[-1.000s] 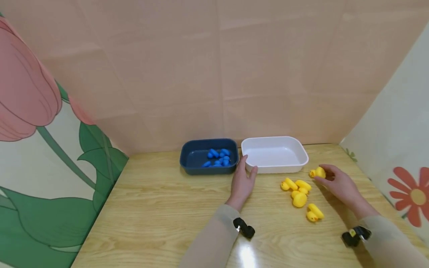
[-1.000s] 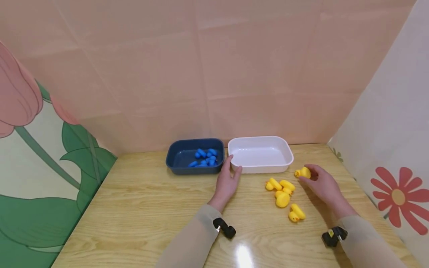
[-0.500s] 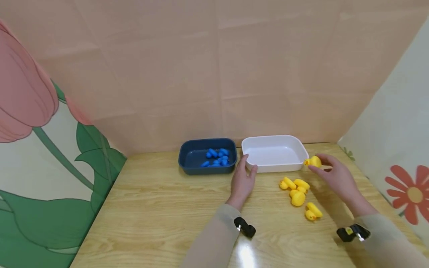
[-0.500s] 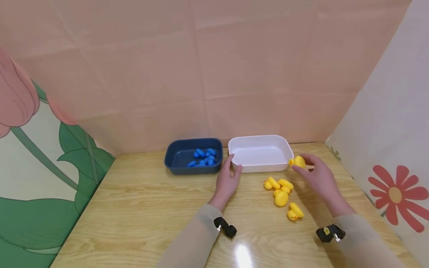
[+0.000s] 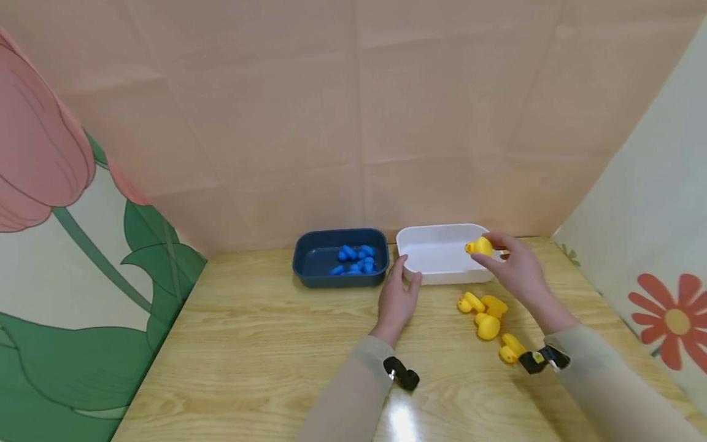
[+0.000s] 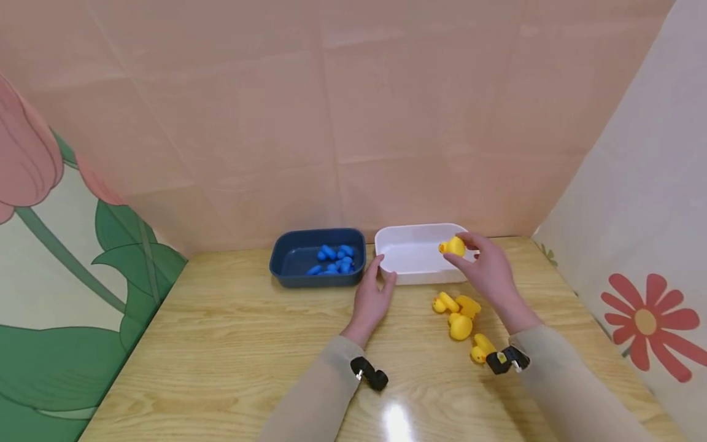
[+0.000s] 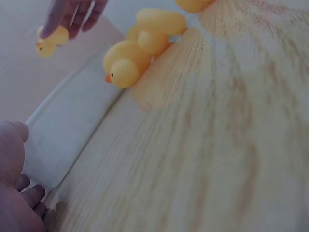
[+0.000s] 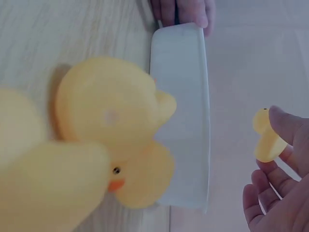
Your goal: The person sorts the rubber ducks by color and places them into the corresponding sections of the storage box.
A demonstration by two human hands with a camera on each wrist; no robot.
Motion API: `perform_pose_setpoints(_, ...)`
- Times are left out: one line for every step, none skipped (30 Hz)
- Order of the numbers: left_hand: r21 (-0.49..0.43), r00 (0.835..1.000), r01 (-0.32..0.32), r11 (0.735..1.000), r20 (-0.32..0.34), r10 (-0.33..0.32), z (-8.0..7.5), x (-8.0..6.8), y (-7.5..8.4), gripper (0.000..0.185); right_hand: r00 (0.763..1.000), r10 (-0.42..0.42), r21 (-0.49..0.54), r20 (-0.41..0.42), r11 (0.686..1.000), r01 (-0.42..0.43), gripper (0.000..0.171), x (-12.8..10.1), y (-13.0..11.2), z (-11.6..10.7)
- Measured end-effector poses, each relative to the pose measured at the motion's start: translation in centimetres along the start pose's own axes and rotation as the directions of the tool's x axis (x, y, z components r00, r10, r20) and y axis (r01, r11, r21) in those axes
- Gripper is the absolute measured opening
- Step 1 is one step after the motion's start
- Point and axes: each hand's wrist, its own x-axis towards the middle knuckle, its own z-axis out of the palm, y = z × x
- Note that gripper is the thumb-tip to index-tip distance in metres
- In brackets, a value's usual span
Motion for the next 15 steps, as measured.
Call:
perform_pose_setpoints(0.0, 1.0, -0.003, 1.0, -0.001, 0.003, 0.0, 0.0, 0.0, 0.057, 1.0, -0.005, -0.003, 0.006, 1.0, 0.005, 0.062, 0.3, -0.1, 0.2)
perform_pose_setpoints(-0.002, 1.0, -0.004, 1.0, -0.004, 0.004, 0.0, 0.0, 0.0, 0.057, 1.0, -0.005, -0.006, 0.016, 1.0, 0.005, 0.063, 0.6, -0.2, 0.4)
perform_pose_setpoints(-0.004, 1.0, -0.005, 1.0, -0.007, 0.005, 0.0, 0.0, 0.1, 0.057, 1.0, -0.003, -0.008, 0.027, 1.0, 0.003, 0.063, 0.9, -0.2, 0.6)
perform_pose_setpoints(-0.006, 1.0, -0.004, 1.0, -0.008, 0.004, 0.1, -0.1, 0.1, 0.057, 0.999, 0.001, -0.009, 0.041, 1.0, 0.0, 0.064, 1.2, -0.2, 0.8)
perform_pose_setpoints(-0.006, 1.0, 0.0, 1.0, -0.005, 0.0, 0.1, -0.1, 0.1, 0.057, 0.999, 0.007, -0.013, 0.053, 1.0, -0.006, 0.064, 1.5, -0.1, 1.0)
perform_pose_setpoints(-0.006, 1.0, 0.003, 1.0, -0.003, -0.003, 0.1, -0.1, 0.1, 0.057, 0.998, 0.013, -0.016, 0.067, 1.0, -0.012, 0.065, 1.7, -0.1, 1.1)
perform_pose_setpoints(-0.006, 1.0, 0.007, 1.0, 0.001, -0.007, 0.2, -0.1, 0.2, 0.057, 0.997, 0.019, -0.021, 0.078, 1.0, -0.017, 0.066, 1.9, -0.1, 1.3)
perform_pose_setpoints(-0.007, 1.0, 0.013, 1.0, 0.003, -0.013, 0.3, -0.1, 0.2, 0.057, 0.996, 0.021, -0.024, 0.091, 1.0, -0.019, 0.066, 2.1, 0.0, 1.4)
perform_pose_setpoints(-0.006, 1.0, 0.018, 1.0, 0.007, -0.018, 0.3, -0.1, 0.3, 0.057, 0.995, 0.024, -0.026, 0.1, 0.999, -0.022, 0.066, 2.3, 0.0, 1.6)
perform_pose_setpoints(-0.007, 1.0, 0.022, 1.0, 0.011, -0.022, 0.4, 0.0, 0.3, 0.057, 0.994, 0.026, -0.029, 0.109, 0.999, -0.023, 0.067, 2.4, 0.0, 1.7)
perform_pose_setpoints(-0.008, 1.0, 0.024, 1.0, 0.01, -0.024, 0.4, 0.0, 0.3, 0.057, 0.993, 0.026, -0.032, 0.116, 0.999, -0.022, 0.067, 2.5, 0.0, 1.8)
perform_pose_setpoints(-0.008, 1.0, 0.025, 1.0, 0.01, -0.025, 0.5, 0.0, 0.3, 0.057, 0.992, 0.025, -0.035, 0.125, 0.999, -0.021, 0.068, 2.7, 0.1, 2.0)
perform_pose_setpoints(-0.009, 1.0, 0.026, 1.0, 0.01, -0.026, 0.5, 0.1, 0.4, 0.057, 0.991, 0.025, -0.038, 0.131, 0.999, -0.02, 0.068, 2.8, 0.1, 2.1)
perform_pose_setpoints(-0.008, 1.0, 0.026, 1.0, 0.009, -0.026, 0.6, 0.1, 0.4, 0.057, 0.99, 0.027, -0.041, 0.139, 0.999, -0.021, 0.068, 2.9, 0.2, 2.3)
perform_pose_setpoints(-0.009, 1.0, 0.026, 1.0, 0.01, -0.026, 0.7, 0.1, 0.4, 0.057, 0.989, 0.031, -0.042, 0.147, 0.999, -0.025, 0.068, 3.0, 0.3, 2.4)
